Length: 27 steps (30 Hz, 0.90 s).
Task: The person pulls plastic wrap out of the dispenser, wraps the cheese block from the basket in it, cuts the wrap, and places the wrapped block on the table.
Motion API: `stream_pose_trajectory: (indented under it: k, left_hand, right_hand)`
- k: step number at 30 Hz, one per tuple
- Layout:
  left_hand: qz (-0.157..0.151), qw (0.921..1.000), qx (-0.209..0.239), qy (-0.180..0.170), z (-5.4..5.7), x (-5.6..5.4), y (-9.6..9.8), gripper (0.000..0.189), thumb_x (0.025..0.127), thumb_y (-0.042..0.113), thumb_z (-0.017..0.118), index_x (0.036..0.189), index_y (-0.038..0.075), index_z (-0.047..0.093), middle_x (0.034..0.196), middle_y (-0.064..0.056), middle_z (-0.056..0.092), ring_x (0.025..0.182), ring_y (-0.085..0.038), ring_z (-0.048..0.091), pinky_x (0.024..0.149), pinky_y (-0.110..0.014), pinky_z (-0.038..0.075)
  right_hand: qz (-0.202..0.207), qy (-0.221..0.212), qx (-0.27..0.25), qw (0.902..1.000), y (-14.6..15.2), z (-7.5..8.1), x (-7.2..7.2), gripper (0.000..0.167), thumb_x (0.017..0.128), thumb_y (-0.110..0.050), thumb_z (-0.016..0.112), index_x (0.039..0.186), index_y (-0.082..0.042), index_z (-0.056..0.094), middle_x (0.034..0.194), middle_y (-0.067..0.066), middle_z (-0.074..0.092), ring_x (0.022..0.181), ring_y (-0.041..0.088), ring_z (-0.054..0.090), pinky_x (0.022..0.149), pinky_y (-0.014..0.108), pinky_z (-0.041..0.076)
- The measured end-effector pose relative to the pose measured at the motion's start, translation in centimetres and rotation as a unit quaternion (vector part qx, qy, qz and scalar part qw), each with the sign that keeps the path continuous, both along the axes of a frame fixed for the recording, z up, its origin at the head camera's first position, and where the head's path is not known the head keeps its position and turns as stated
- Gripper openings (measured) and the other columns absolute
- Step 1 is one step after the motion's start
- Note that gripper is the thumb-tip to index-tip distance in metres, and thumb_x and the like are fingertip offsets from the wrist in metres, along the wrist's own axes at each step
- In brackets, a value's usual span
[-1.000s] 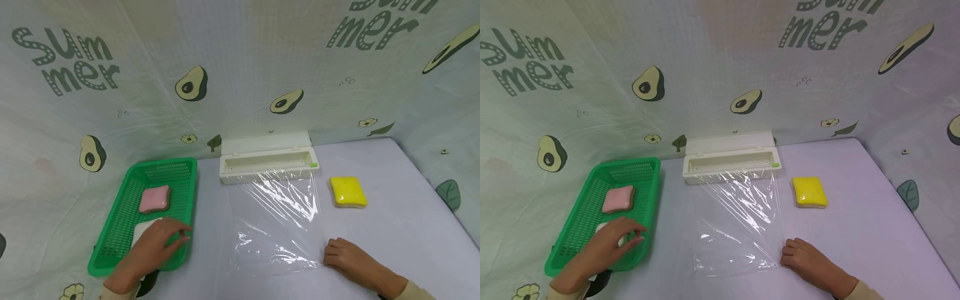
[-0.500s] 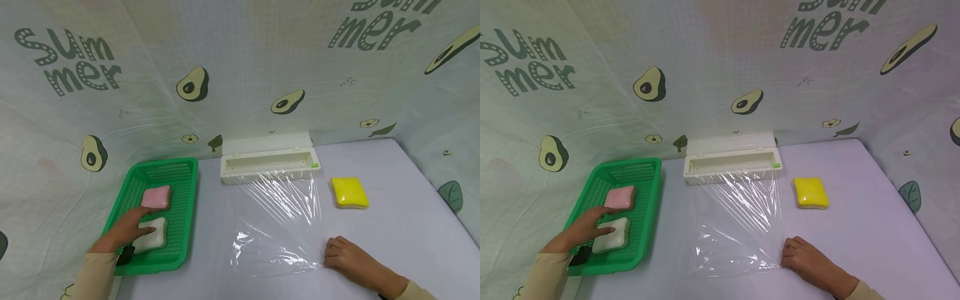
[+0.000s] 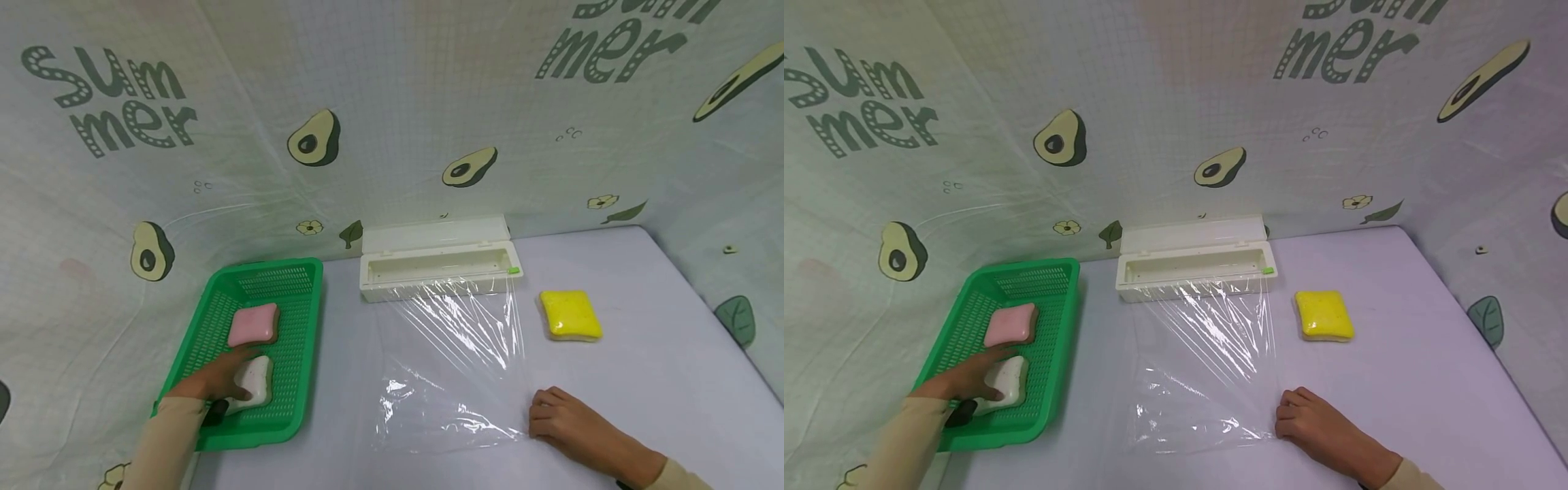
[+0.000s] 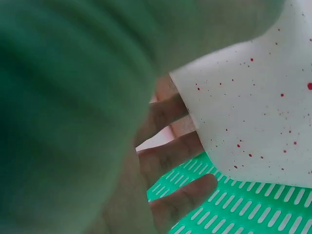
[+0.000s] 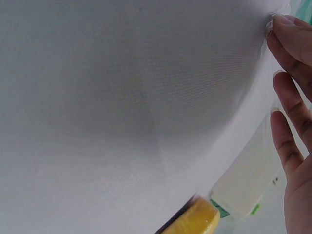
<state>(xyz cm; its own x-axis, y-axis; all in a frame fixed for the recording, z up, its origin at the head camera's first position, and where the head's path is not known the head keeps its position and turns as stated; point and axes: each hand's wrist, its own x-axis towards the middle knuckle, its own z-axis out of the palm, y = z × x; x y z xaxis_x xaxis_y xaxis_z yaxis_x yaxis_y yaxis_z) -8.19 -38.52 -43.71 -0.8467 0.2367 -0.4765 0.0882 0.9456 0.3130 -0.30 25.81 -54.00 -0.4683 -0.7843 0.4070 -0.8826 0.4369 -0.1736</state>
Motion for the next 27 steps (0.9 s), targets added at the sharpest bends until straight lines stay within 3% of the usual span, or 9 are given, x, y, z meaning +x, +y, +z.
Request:
stream_pose_trajectory:
  k: [4, 10, 14, 18, 21, 27]
  left_hand:
    - [0.017, 0.9997, -0.005, -0.019, 0.1, -0.1, 0.1, 0.077, 0.078, 0.005, 0.093, 0.142, -0.010, 0.053, 0.141, -0.035, 0.054, 0.129, -0.054, 0.051, 0.105, -0.069, 0.044]
    - [0.051, 0.9986, 0.009, 0.007, 0.1, 0.3, 0.0, 0.068, 0.076, 0.003, 0.093, 0.133, -0.002, 0.057, 0.133, -0.030, 0.060, 0.111, -0.042, 0.058, 0.095, -0.063, 0.051]
    - [0.053, 0.9972, -0.007, 0.054, 0.6, 0.8, 0.1, 0.070, 0.077, 0.007, 0.093, 0.136, -0.002, 0.057, 0.130, -0.030, 0.063, 0.109, -0.044, 0.060, 0.091, -0.064, 0.052]
    - [0.028, 0.9905, -0.021, 0.133, 1.2, 1.4, 0.3, 0.071, 0.076, 0.009, 0.094, 0.135, -0.006, 0.058, 0.125, -0.030, 0.067, 0.107, -0.048, 0.063, 0.093, -0.071, 0.047]
    - [0.015, 0.9820, -0.021, 0.187, 1.6, 1.7, 0.6, 0.069, 0.075, 0.007, 0.094, 0.133, -0.007, 0.060, 0.124, -0.028, 0.069, 0.107, -0.047, 0.066, 0.093, -0.072, 0.044]
    - [0.014, 0.9702, -0.008, 0.242, 2.9, 2.4, 1.7, 0.065, 0.077, 0.005, 0.092, 0.132, -0.008, 0.060, 0.123, -0.028, 0.070, 0.105, -0.043, 0.067, 0.090, -0.068, 0.045]
  right_hand:
    - [0.005, 0.006, -0.009, 0.9999, 0.0, 0.0, 0.0, 0.020, 0.070, -0.014, 0.089, 0.082, -0.026, 0.079, 0.087, -0.017, 0.072, 0.089, 0.008, 0.059, 0.082, 0.026, 0.046]
    - [0.009, -0.007, -0.008, 0.9999, 0.0, -0.1, -0.1, 0.013, 0.078, -0.018, 0.089, 0.083, -0.026, 0.079, 0.088, -0.017, 0.073, 0.090, 0.008, 0.059, 0.082, 0.025, 0.046]
    - [0.006, -0.017, -0.001, 0.9998, 0.0, 0.0, -0.1, 0.020, 0.071, -0.014, 0.091, 0.083, -0.026, 0.080, 0.088, -0.017, 0.073, 0.089, 0.008, 0.059, 0.080, 0.025, 0.046]
    - [-0.002, -0.020, 0.003, 0.9998, -0.1, 0.1, 0.1, 0.029, 0.063, -0.010, 0.093, 0.083, -0.026, 0.080, 0.089, -0.019, 0.072, 0.090, 0.006, 0.058, 0.081, 0.023, 0.044]
    - [-0.007, -0.019, 0.002, 0.9998, -0.2, 0.2, 0.1, 0.028, 0.063, -0.010, 0.092, 0.083, -0.026, 0.080, 0.089, -0.020, 0.072, 0.090, 0.005, 0.058, 0.082, 0.022, 0.043]
    - [0.003, -0.022, -0.006, 0.9997, 0.0, 0.0, 0.1, 0.023, 0.068, -0.013, 0.092, 0.084, -0.025, 0.080, 0.089, -0.018, 0.072, 0.090, 0.006, 0.057, 0.080, 0.023, 0.043]
